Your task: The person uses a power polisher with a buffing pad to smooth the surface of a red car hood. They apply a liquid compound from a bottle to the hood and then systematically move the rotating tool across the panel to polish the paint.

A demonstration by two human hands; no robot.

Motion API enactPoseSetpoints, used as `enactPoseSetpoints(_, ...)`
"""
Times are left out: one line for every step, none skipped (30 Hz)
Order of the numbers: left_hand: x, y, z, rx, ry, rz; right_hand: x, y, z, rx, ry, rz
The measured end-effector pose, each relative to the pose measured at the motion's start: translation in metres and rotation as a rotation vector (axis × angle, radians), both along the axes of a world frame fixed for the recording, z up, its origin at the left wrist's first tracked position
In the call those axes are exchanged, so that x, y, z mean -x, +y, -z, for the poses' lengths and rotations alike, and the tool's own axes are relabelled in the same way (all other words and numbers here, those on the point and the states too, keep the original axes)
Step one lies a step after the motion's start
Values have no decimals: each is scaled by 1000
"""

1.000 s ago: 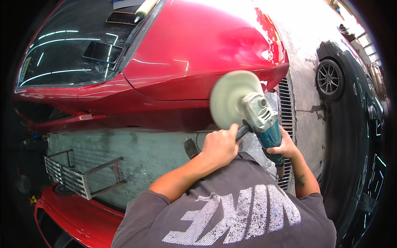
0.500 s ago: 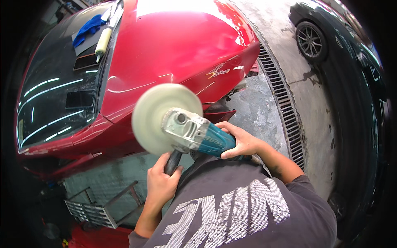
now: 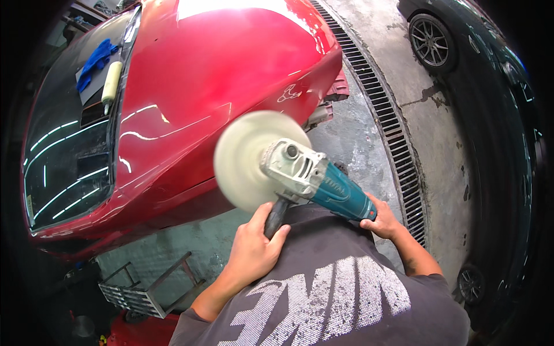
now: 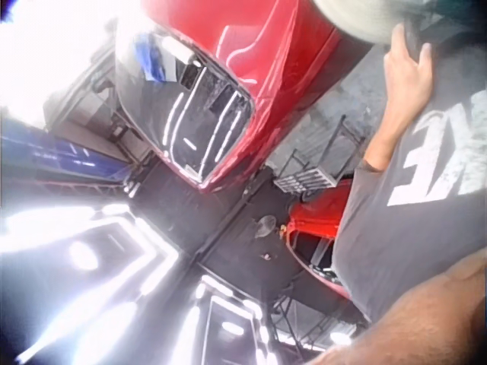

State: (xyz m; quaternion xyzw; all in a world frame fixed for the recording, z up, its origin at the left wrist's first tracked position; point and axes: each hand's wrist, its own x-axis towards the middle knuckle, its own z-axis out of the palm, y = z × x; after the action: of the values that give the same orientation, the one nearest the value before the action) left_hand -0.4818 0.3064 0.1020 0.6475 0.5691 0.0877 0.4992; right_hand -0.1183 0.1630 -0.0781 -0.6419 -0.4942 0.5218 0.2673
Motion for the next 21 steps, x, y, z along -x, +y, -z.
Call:
enactPoseSetpoints(-18,7,5,16,5,22,-15,0,7,13,-2,18)
enactPoseSetpoints(-38,18,10,29,9,48,-37,-2,18,23,-6,39)
enactPoseSetpoints(-55,29,16,43,20,70,-49,2,23,33,-1,56)
enactPoseSetpoints(-74,41,24,31,14,91,-65,7,26,112,-15,90)
enactPoseSetpoints(-90,53,35,19,11,121,-73,10,43,117,20,133)
enactPoseSetpoints(-104,68,50,-50,35,159,-81,12,58,123,51,178)
enactPoseSetpoints(-116,82,67,-90,26,167,-86,25,57,174,121,219)
enactPoseSetpoints(-132,98,78,-138,45,189,-95,33,72,161,137,254)
enactPoseSetpoints(-145,110,84,-188,70,209,-102,44,82,148,158,287)
enactPoseSetpoints(-154,114,83,-171,100,207,-112,52,89,119,186,278)
enactPoseSetpoints(-163,118,80,-151,132,207,-116,58,90,137,209,270)
enactPoseSetpoints(-170,120,77,-131,164,205,-117,57,89,139,215,264)
enactPoseSetpoints(-169,113,73,-97,172,172,-117,56,87,140,219,256)
enactPoseSetpoints(-161,100,62,-65,183,151,-114,53,85,169,191,208)
enactPoseSetpoints(-151,87,53,-35,185,132,-111,47,83,196,154,163)
enactPoseSetpoints(-141,71,43,6,197,90,-101,41,83,-9,23,121)
enactPoseSetpoints(-129,54,36,44,204,48,-99,43,74,42,31,24)
enactPoseSetpoints(-120,40,31,-37,183,32,-92,47,67,50,45,-16)
enactPoseSetpoints(-116,31,28,-117,164,15,-87,52,64,57,62,-58)
enactPoseSetpoints(-117,25,23,-84,182,-29,-84,57,64,56,55,-66)
enactPoseSetpoints(-120,22,17,-50,202,-71,-82,63,65,57,48,-71)
